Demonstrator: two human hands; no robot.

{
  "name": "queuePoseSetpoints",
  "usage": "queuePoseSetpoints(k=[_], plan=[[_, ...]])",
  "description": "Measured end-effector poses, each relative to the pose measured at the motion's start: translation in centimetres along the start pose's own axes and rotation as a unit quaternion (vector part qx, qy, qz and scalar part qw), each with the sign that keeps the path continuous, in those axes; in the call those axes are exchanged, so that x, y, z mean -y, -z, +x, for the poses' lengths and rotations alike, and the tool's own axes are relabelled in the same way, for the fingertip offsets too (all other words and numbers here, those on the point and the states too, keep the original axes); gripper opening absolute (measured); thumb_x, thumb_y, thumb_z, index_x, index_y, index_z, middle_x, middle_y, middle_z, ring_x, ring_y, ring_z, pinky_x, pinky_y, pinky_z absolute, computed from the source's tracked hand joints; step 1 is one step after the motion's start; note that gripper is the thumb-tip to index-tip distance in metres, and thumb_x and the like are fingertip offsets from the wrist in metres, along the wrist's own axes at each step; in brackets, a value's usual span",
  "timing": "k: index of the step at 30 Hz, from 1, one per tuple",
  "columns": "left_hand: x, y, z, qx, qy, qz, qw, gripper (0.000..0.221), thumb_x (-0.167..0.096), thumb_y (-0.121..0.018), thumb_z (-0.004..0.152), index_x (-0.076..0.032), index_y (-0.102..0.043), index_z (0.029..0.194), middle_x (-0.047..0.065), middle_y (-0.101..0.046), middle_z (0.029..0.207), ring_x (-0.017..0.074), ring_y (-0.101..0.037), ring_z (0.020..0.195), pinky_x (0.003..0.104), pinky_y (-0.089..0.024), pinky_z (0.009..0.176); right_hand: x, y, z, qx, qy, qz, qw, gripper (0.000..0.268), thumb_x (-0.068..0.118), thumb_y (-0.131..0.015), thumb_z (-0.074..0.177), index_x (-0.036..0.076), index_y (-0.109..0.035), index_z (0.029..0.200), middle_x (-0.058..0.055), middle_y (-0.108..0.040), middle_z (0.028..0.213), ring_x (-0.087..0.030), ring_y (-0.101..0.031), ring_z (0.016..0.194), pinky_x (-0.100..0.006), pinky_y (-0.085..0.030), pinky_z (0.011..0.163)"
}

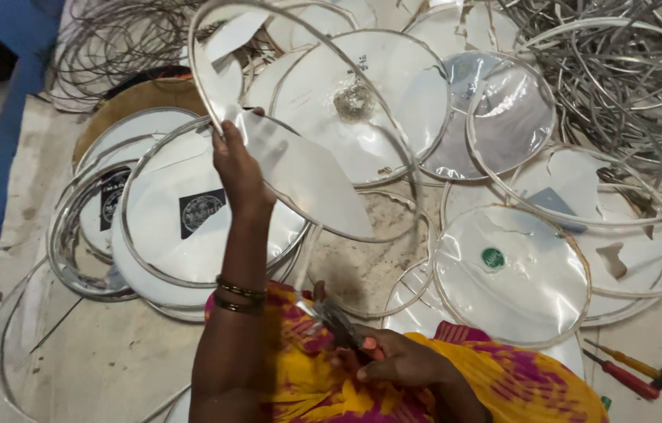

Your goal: The person assembles drum heads by inserting a plastic film into a metal ring and using a tool to tuck the edges into the frame.

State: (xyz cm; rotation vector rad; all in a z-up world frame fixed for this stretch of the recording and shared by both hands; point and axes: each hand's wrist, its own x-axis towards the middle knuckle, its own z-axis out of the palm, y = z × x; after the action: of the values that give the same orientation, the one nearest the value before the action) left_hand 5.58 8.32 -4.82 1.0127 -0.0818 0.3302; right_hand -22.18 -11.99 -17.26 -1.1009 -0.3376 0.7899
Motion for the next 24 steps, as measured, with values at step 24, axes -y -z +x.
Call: queuePoseSetpoints(k=[24], plan=[[-5.5,-2.9,-2.2,0.033,-0.003,0.171,0.985,0.057,-0.053,-0.040,0.104,-0.001,-0.054,0.123,0.008,-0.066,0.099,0.0156,-0.066,0.082,0.032,-0.059,0.065,5.1,-3.4,0.8,-0.046,0.044,0.023,0.998,0.072,0.012,-0.074,0.083,0.005,-0.046,0.149,-0.007,-0.063,0.139,-0.020,-0.060,0.128,-0.034,-0.048,0.106]])
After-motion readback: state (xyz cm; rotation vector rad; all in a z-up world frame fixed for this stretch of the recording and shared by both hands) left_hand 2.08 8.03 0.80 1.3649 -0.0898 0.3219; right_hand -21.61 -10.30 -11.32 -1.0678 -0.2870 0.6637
